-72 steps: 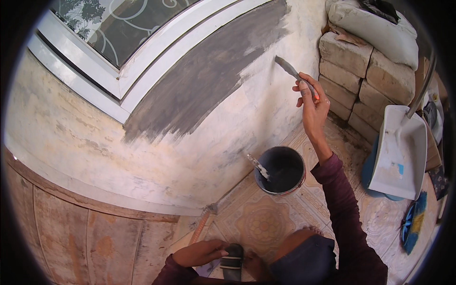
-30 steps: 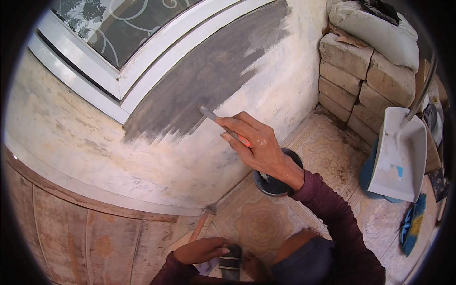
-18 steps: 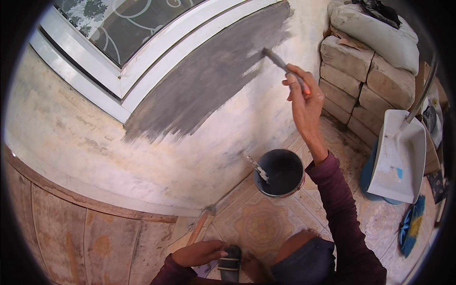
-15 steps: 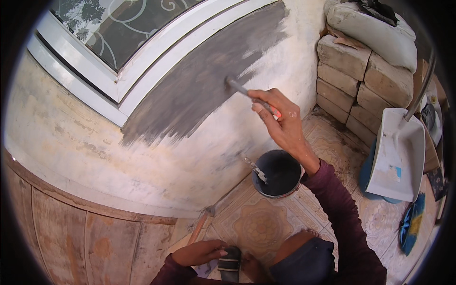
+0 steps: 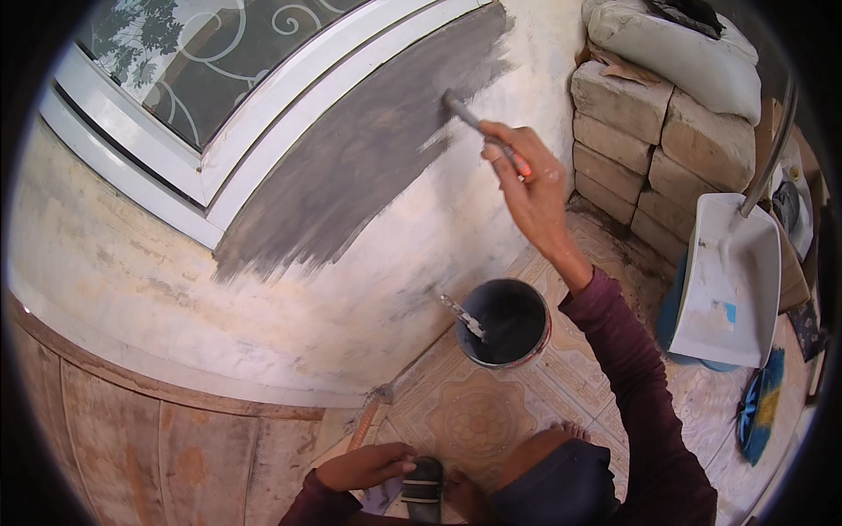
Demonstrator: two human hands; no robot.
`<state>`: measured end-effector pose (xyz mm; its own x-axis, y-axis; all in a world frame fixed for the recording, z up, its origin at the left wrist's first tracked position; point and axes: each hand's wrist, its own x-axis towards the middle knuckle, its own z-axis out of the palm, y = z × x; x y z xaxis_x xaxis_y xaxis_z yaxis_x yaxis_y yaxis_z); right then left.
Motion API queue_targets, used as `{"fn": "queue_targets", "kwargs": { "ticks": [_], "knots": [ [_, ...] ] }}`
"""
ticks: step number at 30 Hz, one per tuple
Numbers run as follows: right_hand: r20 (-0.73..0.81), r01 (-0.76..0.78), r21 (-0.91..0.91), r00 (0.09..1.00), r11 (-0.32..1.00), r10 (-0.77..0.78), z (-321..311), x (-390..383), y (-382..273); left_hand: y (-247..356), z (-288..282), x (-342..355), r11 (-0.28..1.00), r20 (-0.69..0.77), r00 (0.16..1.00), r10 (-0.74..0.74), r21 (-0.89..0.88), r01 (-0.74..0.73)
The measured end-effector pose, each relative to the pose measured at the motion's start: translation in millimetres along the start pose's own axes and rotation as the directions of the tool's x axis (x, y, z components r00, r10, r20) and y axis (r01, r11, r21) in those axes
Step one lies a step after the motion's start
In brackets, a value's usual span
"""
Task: The person paints the wall surface around a window frame using a brush and a bucket of grey paint.
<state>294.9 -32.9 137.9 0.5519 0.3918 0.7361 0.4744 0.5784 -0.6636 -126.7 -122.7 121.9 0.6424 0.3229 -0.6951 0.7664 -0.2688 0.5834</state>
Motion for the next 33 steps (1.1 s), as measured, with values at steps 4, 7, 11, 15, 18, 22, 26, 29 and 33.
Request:
{"fn": "queue_targets", "kwargs": {
  "ticks": [4,7,11,15,18,22,26,29,33],
  "knots": [
    [0.294,0.065,0.211,0.947,0.975,-0.127,14.8,-22.4,-29.5,7.0,-2.5,0.4,0.997,0.022,0.997,-0.077,-0.022,0.077],
    [0.203,-0.281,0.384,0.955,0.88,0.216,-7.6,13.0,-14.9,-1.1,-0.9,-1.7,0.995,0.029,0.995,-0.094,-0.031,0.095],
    [-0.198,-0.125,0.232,0.965,0.965,0.173,-45.6,60.1,50.0,4.6,-3.2,-5.4,0.997,0.04,0.996,-0.08,-0.008,0.08],
    [-0.219,-0.114,0.118,0.966,0.986,0.138,-27.7,46.3,33.6,1.7,-1.1,-3.2,0.998,0.052,0.996,-0.068,-0.006,0.068],
    [0.098,0.119,0.042,0.988,0.992,-0.123,5.6,7.2,-4.3,1.3,-2.5,0.5,0.997,0.044,0.996,-0.072,-0.003,0.073],
    [0.298,-0.285,0.392,0.939,0.875,0.172,-4.9,4.8,-27.6,5.5,-2.3,0.7,0.996,0.006,0.996,-0.09,-0.008,0.09],
    [-0.069,-0.156,0.36,0.979,0.92,0.193,-37.7,67.0,38.0,-2.8,-2.6,0.7,0.997,0.048,0.996,-0.071,-0.021,0.072],
    [-0.274,-0.096,0.198,0.95,0.975,0.149,-56.5,85.4,51.1,0.1,-3.1,-2.8,0.997,0.045,0.997,-0.065,-0.027,0.066],
    [-0.163,-0.041,0.04,0.986,0.998,0.047,-27.0,54.1,29.4,5.1,-3.9,1.8,0.997,0.062,0.995,-0.075,-0.015,0.076]
  ]
}}
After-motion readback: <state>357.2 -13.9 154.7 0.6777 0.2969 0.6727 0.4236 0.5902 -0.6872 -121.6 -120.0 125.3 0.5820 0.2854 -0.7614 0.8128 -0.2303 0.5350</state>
